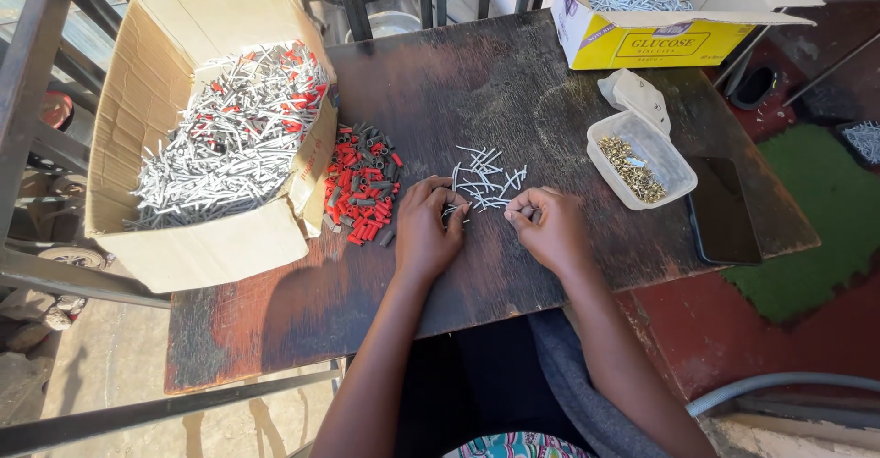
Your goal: The person sits at a table and assembles wire connectors by inserting stripped wire ends into red and black plastic sleeves. They pick up wires and sleeves from piles on the table and from a cardboard box, then place the assembled connectors into a small plastic container.
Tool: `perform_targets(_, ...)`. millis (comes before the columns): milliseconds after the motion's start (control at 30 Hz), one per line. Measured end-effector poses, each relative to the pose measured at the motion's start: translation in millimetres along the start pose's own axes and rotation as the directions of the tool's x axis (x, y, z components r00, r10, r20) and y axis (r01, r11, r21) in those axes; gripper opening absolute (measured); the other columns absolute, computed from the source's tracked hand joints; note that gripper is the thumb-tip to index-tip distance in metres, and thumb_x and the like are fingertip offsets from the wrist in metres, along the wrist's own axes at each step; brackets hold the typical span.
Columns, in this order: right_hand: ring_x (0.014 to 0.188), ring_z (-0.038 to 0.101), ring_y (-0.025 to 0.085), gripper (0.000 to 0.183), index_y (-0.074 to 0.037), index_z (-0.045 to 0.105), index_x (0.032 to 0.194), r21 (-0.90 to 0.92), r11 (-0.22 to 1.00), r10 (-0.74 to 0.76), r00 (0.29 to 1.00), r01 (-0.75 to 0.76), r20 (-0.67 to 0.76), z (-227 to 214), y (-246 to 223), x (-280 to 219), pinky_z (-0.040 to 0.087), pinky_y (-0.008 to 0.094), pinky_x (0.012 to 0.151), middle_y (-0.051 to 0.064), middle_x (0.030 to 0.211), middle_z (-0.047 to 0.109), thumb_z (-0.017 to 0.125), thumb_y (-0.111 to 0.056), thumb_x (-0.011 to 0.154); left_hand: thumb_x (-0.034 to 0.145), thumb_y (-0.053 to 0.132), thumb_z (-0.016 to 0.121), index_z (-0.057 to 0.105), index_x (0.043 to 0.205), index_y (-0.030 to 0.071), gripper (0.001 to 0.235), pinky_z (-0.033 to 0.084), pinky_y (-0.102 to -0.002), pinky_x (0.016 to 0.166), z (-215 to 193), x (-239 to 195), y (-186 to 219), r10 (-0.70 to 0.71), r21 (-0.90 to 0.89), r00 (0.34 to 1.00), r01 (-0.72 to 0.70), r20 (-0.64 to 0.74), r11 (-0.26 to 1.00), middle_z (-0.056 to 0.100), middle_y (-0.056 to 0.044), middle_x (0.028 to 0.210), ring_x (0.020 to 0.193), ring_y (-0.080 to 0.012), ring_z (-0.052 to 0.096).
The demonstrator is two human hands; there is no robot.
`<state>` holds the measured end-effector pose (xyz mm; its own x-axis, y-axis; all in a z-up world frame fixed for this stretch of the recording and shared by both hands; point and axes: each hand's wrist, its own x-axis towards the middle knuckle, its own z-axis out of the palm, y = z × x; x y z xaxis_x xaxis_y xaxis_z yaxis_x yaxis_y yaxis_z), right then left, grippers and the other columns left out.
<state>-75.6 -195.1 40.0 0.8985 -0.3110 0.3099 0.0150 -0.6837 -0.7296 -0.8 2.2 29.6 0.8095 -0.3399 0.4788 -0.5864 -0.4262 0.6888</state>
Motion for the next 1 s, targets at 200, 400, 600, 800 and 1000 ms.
perform_targets(200, 0.083, 0.069, 0.01, 0.006, -0.006, 0.06, 0.097, 0.733, 0.55, 0.33, 0.91, -0.4, 0.25, 0.1, -18.6, -9.0, 0.056, 0.018, 0.069, 0.009, 0.1, 0.071, 0.061, -0.008, 0.091, 0.093, 0.013, 0.07, 0.068, 0.091, 0.011, 0.003, 0.051, -0.05, 0.095, 2.4, -1.5, -4.7, 0.01, -0.111, 0.996, -0.02, -0.089, 0.994, 0.07, -0.011, 0.106, 0.112, -0.04, 0.066)
perform_targets(400, 0.063, 0.067, 0.014, 0.023, -0.001, 0.073, 0.107, 0.288, 0.929, 0.191, 0.968, -0.232, 0.162, 22.6, -15.5, -9.4, 0.049, 0.026, 0.053, 0.012, 0.08, 0.072, 0.07, -0.002, 0.084, 0.092, 0.009, 0.07, 0.067, 0.093, 0.012, 0.005, 0.051, -0.046, 0.091, 2.3, -3.3, -12.0, -0.017, -0.136, 0.983, -0.008, -0.182, 0.991, 0.07, -0.009, 0.1, 0.102, -0.0369, 0.068)
perform_targets(600, 0.062, 0.067, 0.025, 0.017, -0.019, 0.078, 0.096, -0.098, 0.994, 0.051, 0.996, -0.043, 0.077, 28.8, -24.0, -8.4, 0.053, 0.038, 0.059, 0.003, 0.071, 0.062, 0.078, -0.014, 0.08, 0.084, 0.001, 0.071, 0.069, 0.096, 0.011, 0.016, 0.052, -0.048, 0.091, 0.0, -6.0, -4.9, 0.003, -0.081, 0.988, -0.016, -0.157, 0.997, 0.067, -0.011, 0.099, 0.101, -0.039, 0.066)
perform_targets(800, 0.064, 0.067, 0.029, 0.023, -0.015, 0.077, 0.104, -0.041, 0.996, 0.08, 0.995, -0.078, 0.055, 26.1, -27.5, -10.5, 0.053, 0.04, 0.06, 0.006, 0.071, 0.063, 0.078, -0.012, 0.081, 0.084, 0.0, 0.07, 0.071, 0.098, 0.011, 0.018, 0.052, -0.049, 0.094, -9.6, -11.9, 3.4, 0.012, -0.108, 0.991, -0.027, -0.133, 0.994, 0.067, -0.012, 0.102, 0.105, -0.0405, 0.065)
perform_targets(1000, 0.073, 0.068, 0.034, 0.01, -0.017, 0.076, 0.092, -0.167, 0.986, 0.018, 0.998, -0.007, 0.062, 33.8, -10.8, -7.4, 0.054, 0.046, 0.065, 0.007, 0.07, 0.062, 0.078, -0.017, 0.082, 0.082, 0.01, 0.074, 0.074, 0.105, 0.012, 0.024, 0.049, -0.052, 0.099, -9.9, -13.2, 7.5, 0.07, 0.025, 0.997, -0.069, -0.031, 0.997, 0.066, -0.011, 0.111, 0.12, -0.0397, 0.061)
